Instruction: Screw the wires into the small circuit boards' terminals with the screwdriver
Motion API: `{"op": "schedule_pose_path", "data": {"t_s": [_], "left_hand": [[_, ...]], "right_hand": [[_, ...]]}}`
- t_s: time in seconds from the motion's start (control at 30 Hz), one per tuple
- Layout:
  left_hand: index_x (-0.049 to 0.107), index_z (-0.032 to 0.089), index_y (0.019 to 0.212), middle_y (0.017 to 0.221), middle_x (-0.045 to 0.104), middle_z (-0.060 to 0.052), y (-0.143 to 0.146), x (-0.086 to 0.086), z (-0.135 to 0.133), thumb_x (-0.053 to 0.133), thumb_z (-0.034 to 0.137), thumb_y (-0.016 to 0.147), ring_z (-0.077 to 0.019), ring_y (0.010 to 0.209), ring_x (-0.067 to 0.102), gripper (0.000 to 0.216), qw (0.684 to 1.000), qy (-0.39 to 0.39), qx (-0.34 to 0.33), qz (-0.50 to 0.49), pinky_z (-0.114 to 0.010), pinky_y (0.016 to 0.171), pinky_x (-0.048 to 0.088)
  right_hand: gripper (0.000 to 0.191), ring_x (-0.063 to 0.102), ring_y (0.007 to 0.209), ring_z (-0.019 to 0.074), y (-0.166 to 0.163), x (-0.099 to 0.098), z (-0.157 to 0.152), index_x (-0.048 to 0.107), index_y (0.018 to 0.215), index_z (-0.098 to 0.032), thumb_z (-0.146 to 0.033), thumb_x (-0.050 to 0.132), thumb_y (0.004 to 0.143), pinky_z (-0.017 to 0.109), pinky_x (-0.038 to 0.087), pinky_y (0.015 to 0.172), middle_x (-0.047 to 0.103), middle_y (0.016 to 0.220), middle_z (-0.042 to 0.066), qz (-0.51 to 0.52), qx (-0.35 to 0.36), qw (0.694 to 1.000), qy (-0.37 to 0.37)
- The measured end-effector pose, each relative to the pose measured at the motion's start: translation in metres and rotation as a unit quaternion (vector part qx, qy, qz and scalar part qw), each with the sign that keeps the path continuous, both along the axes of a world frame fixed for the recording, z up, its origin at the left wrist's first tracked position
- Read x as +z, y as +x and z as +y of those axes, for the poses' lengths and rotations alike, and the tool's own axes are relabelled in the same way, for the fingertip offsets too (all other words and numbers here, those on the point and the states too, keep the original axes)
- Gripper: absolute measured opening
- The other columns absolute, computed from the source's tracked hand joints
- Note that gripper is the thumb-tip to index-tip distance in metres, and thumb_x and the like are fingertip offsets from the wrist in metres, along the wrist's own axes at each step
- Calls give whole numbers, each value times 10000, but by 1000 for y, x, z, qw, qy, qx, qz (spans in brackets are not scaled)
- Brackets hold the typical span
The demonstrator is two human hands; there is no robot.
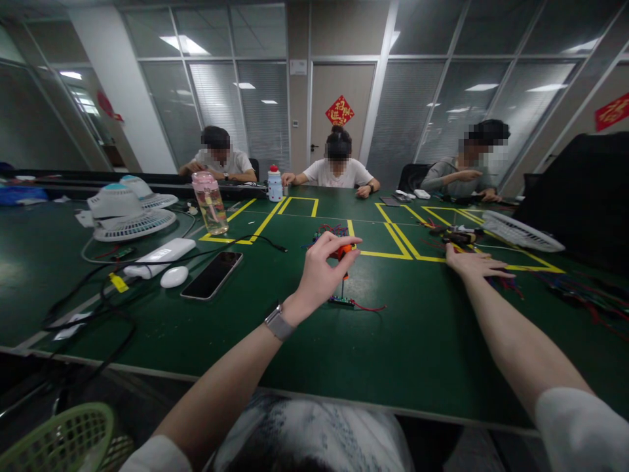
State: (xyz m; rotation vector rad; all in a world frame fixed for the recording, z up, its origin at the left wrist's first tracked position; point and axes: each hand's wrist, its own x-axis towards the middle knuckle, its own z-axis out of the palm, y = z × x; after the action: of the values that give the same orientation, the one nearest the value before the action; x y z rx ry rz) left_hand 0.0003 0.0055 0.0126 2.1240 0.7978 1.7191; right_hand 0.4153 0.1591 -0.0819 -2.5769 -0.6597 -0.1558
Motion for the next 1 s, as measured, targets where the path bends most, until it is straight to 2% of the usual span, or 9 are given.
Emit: {"op": "schedule_pose_path", "data": {"t_s": [0.2,0.5,0.87,1.0], "left_hand": [[692,201,968,831,590,-16,0,0,0,630,194,837,-119,759,558,145,1000,0,-3,-4,-248,698,456],[693,196,981,836,596,-20,0,-1,1,626,205,844,-117,756,560,152,1000,3,1,0,-248,699,450],[695,211,969,822,586,-12,1,-1,1,632,203,837,-118,752,561,146,1000,2,1,-4,-252,696,459],[695,208,962,835,602,-18,1,0,1,629,200,837,-122,757,564,141,1000,2,1,-4,-257,699,461]], "right_hand": [[1007,73,1391,468,-1,3,-3,214,1435,94,-696,307,818,702,-32,1035,181,1459,398,3,3,1000,3],[982,105,1383,467,4,2,-4,224,1440,73,-685,308,821,695,-25,1035,199,1455,394,10,1,1000,10],[990,56,1386,484,5,4,-4,205,1430,103,-678,297,830,731,-25,1010,200,1446,407,15,6,1000,13],[940,134,1369,489,-1,11,-10,244,1422,84,-659,305,848,746,44,1009,228,1447,389,-10,22,999,27]]}}
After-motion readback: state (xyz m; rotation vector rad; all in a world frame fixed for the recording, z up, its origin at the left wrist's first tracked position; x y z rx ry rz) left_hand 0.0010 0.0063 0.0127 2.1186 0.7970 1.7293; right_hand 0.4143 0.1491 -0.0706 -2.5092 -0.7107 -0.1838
